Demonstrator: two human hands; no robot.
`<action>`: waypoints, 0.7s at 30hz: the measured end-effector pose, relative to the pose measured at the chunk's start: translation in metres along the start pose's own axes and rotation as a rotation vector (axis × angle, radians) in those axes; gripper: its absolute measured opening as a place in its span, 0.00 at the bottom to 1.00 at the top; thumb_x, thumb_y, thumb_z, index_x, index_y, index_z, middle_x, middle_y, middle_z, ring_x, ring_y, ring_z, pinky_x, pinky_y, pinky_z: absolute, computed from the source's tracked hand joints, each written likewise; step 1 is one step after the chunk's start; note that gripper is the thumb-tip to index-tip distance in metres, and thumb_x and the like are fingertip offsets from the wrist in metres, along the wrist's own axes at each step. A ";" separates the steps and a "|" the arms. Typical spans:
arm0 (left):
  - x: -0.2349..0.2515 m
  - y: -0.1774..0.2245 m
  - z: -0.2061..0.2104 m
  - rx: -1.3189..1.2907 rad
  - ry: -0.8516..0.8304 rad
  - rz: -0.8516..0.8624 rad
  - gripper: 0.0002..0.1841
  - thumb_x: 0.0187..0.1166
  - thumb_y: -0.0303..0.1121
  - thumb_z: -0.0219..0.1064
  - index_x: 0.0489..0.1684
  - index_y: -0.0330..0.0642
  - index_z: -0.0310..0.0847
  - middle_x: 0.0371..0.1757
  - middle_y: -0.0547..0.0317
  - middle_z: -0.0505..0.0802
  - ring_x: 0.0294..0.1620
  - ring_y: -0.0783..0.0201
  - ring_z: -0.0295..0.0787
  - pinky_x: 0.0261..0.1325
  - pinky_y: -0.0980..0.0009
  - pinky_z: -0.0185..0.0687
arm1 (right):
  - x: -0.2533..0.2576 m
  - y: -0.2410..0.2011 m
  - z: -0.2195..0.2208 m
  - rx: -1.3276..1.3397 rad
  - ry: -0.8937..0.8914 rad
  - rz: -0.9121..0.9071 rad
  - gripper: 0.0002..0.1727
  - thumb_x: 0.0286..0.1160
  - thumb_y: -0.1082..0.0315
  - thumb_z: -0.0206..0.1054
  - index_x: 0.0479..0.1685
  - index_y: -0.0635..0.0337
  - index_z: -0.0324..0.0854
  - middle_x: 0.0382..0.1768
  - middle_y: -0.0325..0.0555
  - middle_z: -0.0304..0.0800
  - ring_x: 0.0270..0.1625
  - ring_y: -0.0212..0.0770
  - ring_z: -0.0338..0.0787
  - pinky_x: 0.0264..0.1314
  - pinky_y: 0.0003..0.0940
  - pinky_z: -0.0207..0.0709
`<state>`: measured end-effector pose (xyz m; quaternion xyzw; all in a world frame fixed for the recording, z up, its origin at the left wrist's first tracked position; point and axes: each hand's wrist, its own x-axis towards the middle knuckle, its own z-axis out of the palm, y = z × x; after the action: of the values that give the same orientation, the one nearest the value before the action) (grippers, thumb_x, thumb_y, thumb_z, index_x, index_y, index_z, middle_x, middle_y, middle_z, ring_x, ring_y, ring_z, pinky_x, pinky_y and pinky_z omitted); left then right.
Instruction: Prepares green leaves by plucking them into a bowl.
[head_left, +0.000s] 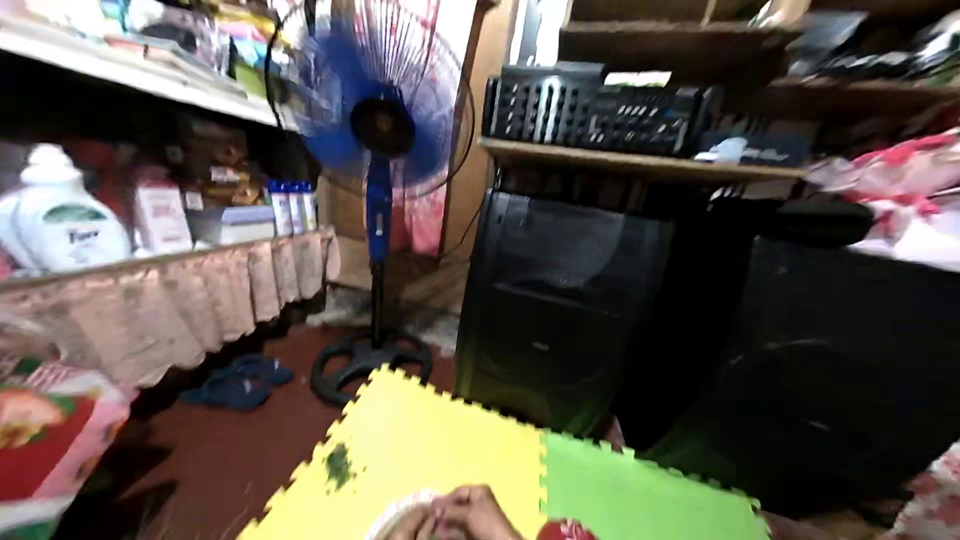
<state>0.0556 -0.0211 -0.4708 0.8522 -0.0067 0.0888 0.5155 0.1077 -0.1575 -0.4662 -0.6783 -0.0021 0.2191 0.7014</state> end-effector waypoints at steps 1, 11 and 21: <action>0.002 -0.002 0.004 0.001 0.043 -0.028 0.13 0.84 0.26 0.63 0.52 0.24 0.90 0.53 0.34 0.94 0.60 0.40 0.92 0.73 0.43 0.79 | 0.004 0.001 -0.001 0.021 0.010 0.024 0.11 0.80 0.78 0.64 0.55 0.78 0.81 0.44 0.53 0.90 0.39 0.35 0.88 0.47 0.31 0.85; 0.022 -0.025 0.000 -0.101 -0.043 -0.251 0.09 0.81 0.23 0.66 0.49 0.26 0.90 0.52 0.40 0.95 0.57 0.55 0.92 0.70 0.60 0.80 | 0.038 0.014 -0.017 0.022 -0.125 0.124 0.06 0.76 0.85 0.60 0.44 0.73 0.81 0.35 0.41 0.90 0.34 0.30 0.89 0.45 0.27 0.86; 0.024 -0.073 0.006 0.159 -0.328 -0.505 0.16 0.84 0.25 0.63 0.66 0.28 0.83 0.68 0.35 0.88 0.73 0.43 0.83 0.81 0.49 0.70 | 0.071 0.044 -0.023 0.047 -0.105 0.222 0.09 0.79 0.85 0.60 0.52 0.78 0.80 0.42 0.48 0.88 0.38 0.32 0.89 0.48 0.28 0.87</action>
<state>0.0879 0.0096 -0.5335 0.8676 0.1291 -0.1805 0.4450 0.1653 -0.1578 -0.5304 -0.6451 0.0414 0.3308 0.6875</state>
